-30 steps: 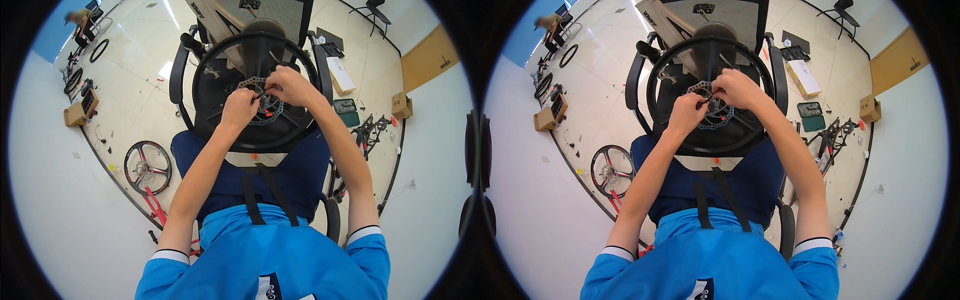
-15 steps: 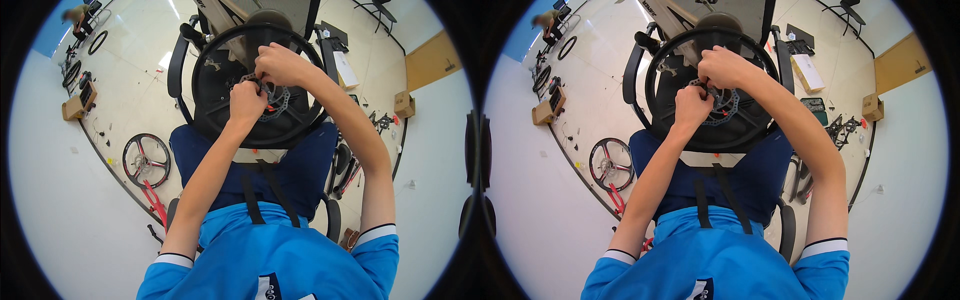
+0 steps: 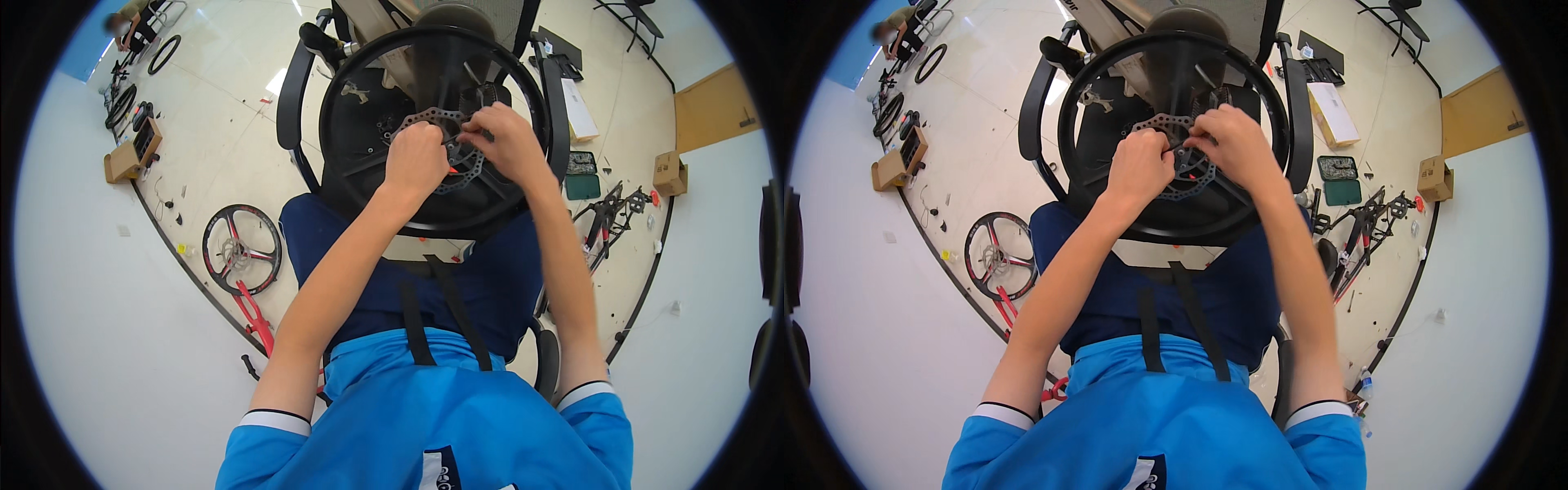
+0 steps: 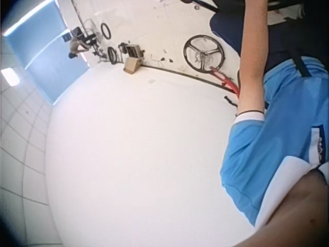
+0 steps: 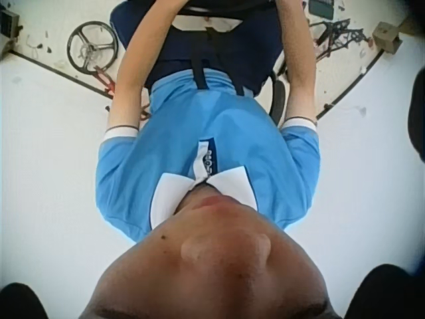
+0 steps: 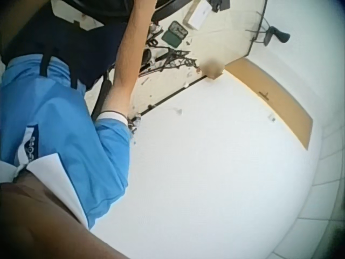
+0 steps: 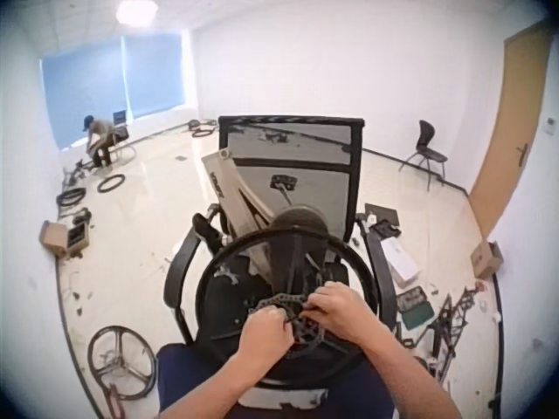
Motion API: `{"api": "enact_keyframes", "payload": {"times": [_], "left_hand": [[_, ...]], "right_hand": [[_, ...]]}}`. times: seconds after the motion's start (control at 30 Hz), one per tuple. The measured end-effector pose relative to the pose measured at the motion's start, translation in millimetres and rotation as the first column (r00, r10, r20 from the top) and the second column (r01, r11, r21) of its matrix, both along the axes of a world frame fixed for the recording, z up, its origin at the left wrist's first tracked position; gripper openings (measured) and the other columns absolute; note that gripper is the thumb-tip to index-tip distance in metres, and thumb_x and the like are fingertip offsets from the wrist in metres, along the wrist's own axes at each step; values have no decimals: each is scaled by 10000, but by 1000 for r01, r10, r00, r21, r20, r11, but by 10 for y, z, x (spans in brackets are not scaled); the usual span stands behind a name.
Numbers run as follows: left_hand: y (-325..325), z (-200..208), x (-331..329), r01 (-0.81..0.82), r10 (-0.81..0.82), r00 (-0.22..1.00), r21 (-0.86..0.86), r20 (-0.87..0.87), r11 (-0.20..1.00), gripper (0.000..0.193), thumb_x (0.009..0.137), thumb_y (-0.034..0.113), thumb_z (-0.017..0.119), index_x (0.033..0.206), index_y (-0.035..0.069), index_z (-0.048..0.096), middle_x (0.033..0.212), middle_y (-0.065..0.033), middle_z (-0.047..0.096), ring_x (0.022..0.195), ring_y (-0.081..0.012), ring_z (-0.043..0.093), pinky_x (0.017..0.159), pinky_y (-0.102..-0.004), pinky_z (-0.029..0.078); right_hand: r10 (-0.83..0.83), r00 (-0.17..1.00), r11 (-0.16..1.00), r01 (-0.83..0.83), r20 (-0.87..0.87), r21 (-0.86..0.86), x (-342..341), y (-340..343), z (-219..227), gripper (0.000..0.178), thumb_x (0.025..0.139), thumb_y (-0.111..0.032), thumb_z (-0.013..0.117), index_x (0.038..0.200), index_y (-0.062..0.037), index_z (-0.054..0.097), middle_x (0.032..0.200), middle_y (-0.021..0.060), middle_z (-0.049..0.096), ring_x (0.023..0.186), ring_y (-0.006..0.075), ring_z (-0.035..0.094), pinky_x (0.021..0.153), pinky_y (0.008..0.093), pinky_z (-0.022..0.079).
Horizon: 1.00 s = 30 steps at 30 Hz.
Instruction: The person is assembling a bicycle disc brake rotor onto a wheel hub. They use a small tool to tighten the mounting bolts on the rotor while the wheel is resting on a chair.
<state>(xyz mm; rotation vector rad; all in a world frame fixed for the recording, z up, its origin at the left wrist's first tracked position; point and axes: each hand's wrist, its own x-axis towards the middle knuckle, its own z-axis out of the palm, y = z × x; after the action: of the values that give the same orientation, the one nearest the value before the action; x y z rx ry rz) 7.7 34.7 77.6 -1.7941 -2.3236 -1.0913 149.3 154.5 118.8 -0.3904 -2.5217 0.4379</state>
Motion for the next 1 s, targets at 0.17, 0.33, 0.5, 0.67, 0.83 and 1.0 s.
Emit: {"api": "enact_keyframes", "payload": {"times": [0.17,0.33,0.5,0.67,0.83,1.0], "left_hand": [[21,4,-77,92,-92,996,-80,3,993,114,738,69,687,698,-37,674,768,-227,670,814,-399,671,756,-467,551],[62,-1,-110,127,-132,990,-117,-39,985,133,736,76,678,693,-50,671,742,-231,662,778,-409,668,733,-477,551],[-61,104,-163,152,-137,981,-103,133,983,158,783,104,749,839,-44,737,806,-217,705,731,-347,703,705,-395,564],[-369,22,-168,89,-116,934,94,338,992,194,840,131,765,963,-19,755,814,-148,730,690,-204,705,666,-297,540],[-744,-365,-113,-125,16,868,187,496,974,170,888,122,735,987,-15,755,838,-111,747,724,-132,698,679,-258,524],[-1302,-1169,130,-183,129,642,-12,756,983,178,918,145,717,944,-27,755,762,-62,721,694,-94,659,666,-241,511]], "right_hand": [[-165,966,984,146,-201,-105,-2,-215,-233,188,703,-70,820,838,-20,699,820,86,683,842,284,628,742,378,520],[-210,940,969,163,-268,-186,54,-274,-380,186,702,-41,820,848,-12,707,827,84,692,851,285,637,745,372,526],[-161,982,979,146,-101,-141,62,-196,-143,168,730,-83,813,859,-28,720,835,84,693,862,276,621,780,369,517],[-118,980,987,98,-159,-129,94,-176,-103,143,748,-74,804,861,-17,736,797,90,681,775,256,617,732,355,515],[-45,999,835,45,13,-549,86,27,-62,131,810,-59,750,913,21,740,795,118,690,664,190,626,651,302,497],[3,994,820,59,107,-569,67,75,14,147,842,-71,730,940,37,744,835,131,728,721,179,661,705,294,518]]}}
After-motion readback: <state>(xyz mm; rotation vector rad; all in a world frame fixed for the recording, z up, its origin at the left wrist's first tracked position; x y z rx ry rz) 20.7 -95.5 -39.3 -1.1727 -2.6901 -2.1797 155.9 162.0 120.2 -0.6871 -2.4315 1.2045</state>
